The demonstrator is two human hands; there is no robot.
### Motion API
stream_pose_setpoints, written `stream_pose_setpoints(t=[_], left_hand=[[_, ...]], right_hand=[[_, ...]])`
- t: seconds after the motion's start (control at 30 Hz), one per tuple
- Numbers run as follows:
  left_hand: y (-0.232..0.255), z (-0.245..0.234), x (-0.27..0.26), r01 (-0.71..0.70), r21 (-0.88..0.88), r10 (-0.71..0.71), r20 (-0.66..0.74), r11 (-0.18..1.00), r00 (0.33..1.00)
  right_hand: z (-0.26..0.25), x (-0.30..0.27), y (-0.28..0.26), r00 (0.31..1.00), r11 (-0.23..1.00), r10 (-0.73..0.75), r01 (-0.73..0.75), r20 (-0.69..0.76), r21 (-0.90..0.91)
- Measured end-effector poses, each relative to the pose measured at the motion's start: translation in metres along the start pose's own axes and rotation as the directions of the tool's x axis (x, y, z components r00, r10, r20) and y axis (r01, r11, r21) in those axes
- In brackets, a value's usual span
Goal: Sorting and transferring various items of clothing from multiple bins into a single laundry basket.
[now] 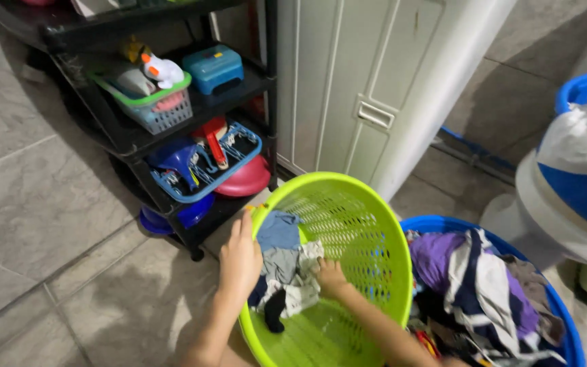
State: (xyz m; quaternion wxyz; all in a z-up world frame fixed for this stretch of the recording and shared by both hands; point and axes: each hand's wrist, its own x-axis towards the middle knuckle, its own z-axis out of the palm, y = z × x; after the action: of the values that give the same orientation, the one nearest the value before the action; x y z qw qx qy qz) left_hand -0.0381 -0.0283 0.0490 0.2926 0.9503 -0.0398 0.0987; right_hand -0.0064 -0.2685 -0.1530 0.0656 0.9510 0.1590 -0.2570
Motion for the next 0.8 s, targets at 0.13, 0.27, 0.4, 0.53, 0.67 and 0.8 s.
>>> stream_pose_setpoints(t=[0.13, 0.27, 0.4, 0.53, 0.67, 0.8], left_hand=[[-0.005, 0.001, -0.007, 0.014, 0.031, -0.014, 0.002, 0.999, 1.0], [-0.021, 0.013, -0.009, 0.029, 0.067, -0.025, -0.052, 0.997, 0.998], [-0.026, 0.014, -0.005, 0.07, 0.06, -0.069, -0.028, 0.996, 0.997], [-0.03, 0.015, 0.0, 0.034, 0.048, -0.029, -0.089, 0.998, 0.996], [-0.052, 0.021, 0.014, 0.007, 0.03, -0.004, -0.093, 1.0, 0.996], [-0.083, 0.041, 0.04, 0.05, 0.097, -0.04, -0.104, 0.994, 0.994]], right_hand=[[-0.011, 0.021, -0.027, 0.985, 0.946, 0.069, -0.014, 0.159, -0.324], [-0.003, 0.038, -0.042, 0.967, 0.941, 0.144, -0.068, 0.211, -0.331], [-0.015, 0.038, -0.037, 0.98, 0.996, 0.075, -0.083, 0.184, 0.036], [0.016, 0.072, 0.033, 0.987, 0.797, -0.016, -0.083, 0.159, 0.599], [-0.017, 0.013, 0.111, 0.998, 0.507, 0.037, 0.028, -0.054, 0.861], [-0.07, -0.087, 0.152, 0.986, -0.3, 0.122, 0.148, -0.116, 0.942]])
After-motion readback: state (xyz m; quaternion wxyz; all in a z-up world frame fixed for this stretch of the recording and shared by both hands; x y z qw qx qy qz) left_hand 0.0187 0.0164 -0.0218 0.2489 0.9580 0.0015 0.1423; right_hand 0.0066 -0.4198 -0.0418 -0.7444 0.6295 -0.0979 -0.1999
